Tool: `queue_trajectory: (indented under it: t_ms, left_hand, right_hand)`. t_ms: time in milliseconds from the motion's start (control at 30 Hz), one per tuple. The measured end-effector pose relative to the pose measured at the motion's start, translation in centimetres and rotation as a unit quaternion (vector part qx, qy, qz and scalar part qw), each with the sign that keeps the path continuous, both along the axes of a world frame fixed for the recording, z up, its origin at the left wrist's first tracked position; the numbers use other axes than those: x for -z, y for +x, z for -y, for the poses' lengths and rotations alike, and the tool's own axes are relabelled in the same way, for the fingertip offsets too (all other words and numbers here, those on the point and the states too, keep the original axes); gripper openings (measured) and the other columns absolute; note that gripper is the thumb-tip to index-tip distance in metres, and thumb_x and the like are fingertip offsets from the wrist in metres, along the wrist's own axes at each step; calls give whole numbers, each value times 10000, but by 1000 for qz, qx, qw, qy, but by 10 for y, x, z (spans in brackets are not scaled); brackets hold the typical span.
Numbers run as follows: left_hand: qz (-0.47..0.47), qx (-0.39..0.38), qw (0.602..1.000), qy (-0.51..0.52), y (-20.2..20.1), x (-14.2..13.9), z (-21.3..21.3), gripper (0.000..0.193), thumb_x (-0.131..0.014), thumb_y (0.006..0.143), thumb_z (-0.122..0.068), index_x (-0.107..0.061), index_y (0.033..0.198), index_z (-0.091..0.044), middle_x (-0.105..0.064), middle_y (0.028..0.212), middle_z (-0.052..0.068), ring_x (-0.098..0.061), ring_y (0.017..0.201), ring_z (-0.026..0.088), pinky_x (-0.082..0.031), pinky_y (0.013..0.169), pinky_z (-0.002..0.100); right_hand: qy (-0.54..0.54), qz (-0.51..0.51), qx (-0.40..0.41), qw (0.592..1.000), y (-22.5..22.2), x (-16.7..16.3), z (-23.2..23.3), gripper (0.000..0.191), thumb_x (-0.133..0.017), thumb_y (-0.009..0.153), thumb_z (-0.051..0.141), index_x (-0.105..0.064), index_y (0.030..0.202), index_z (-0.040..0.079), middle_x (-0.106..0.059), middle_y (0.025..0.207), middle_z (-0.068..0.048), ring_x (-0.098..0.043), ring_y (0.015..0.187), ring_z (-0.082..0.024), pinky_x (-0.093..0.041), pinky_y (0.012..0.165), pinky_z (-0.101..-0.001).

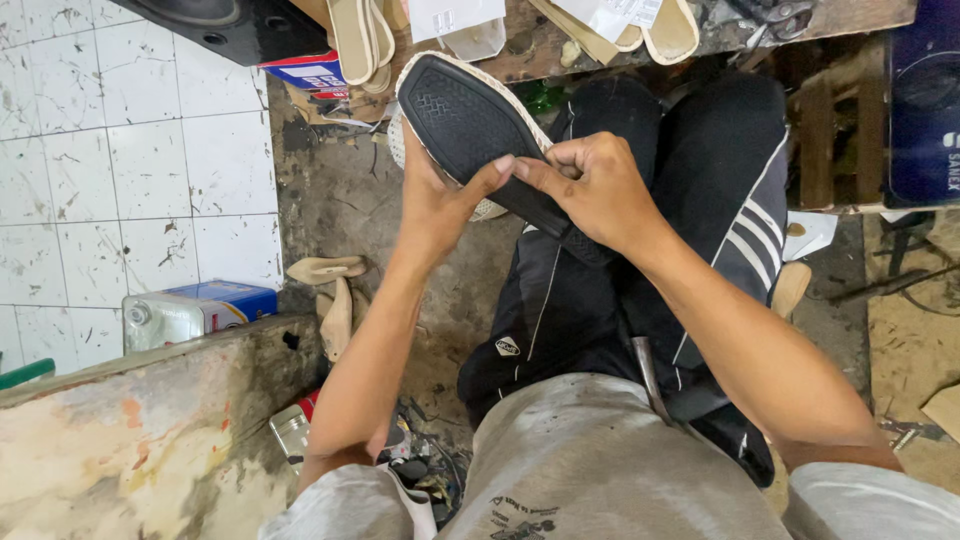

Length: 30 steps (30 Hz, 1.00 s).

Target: The person sits on the workshop floor and fits a black rubber sole to a woven shoe upper, pressing the edges together by hand. They then use a cobbler's hammer to tap and set the sole along its edge, working the shoe over their lap and placing finished pairs on a wooden rack.

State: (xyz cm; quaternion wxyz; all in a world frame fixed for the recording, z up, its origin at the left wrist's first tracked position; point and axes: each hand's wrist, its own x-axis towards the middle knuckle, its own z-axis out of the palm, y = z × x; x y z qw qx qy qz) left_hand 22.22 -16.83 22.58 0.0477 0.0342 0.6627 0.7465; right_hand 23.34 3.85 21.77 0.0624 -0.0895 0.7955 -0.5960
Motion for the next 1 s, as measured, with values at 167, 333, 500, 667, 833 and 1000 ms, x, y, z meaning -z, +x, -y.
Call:
queue_trajectory:
  t_ms: [167,333,500,667,833,1000]
  left_hand:
    - [-127,-33,989,-63,11,4,-10,785,-831,909,112,-354,1514,-36,-595,1339,123,-651,1228,226,-589,1063,365]
    - [-60,-69,991,95,33,8,-28,723,-770,905,92,-341,1473,-35,-591,1302,116,-673,1152,222,-625,934,365]
    - [33,-173,947,268,65,46,-99,745,-728,900,68,-320,1505,-83,-583,1249,105,-647,1045,186,-583,873,326]
    - [140,-165,929,301,146,73,-95,644,-715,939,36,-390,1492,-25,-621,1278,93,-638,1077,166,-532,927,302]
    - [277,100,951,98,187,57,-54,653,-779,831,17,-439,1385,-49,-687,1236,111,-670,1093,175,-567,920,322]
    - [54,146,968,-195,151,27,-77,402,-815,897,-36,-654,1264,3,-713,1122,107,-732,1012,168,-613,860,306]
  right_hand:
    - [-51,48,-45,997,-3,-6,-6,521,-765,999,239,-531,607,-11,-322,540,59,-261,524,-40,-188,458,-299]
    - [-60,137,-168,975,22,-36,-60,150,-824,828,140,-754,778,17,-741,680,9,-653,613,-31,-518,583,-215]
    - [-107,175,157,966,73,-33,-122,248,-862,730,-17,-744,948,-3,-746,854,-65,-661,699,-134,-547,662,-298]
    - [-242,72,244,936,115,-3,-115,384,-833,816,-91,-662,1150,-12,-705,1107,-53,-670,1000,-123,-557,907,-281]
    - [-144,46,237,960,145,18,-98,512,-810,832,-103,-573,1277,-20,-704,1138,-79,-691,1031,-139,-574,944,-277]
    - [-173,56,210,961,150,31,-91,639,-813,855,-107,-465,1379,5,-711,1118,-99,-693,1060,-139,-583,936,-268]
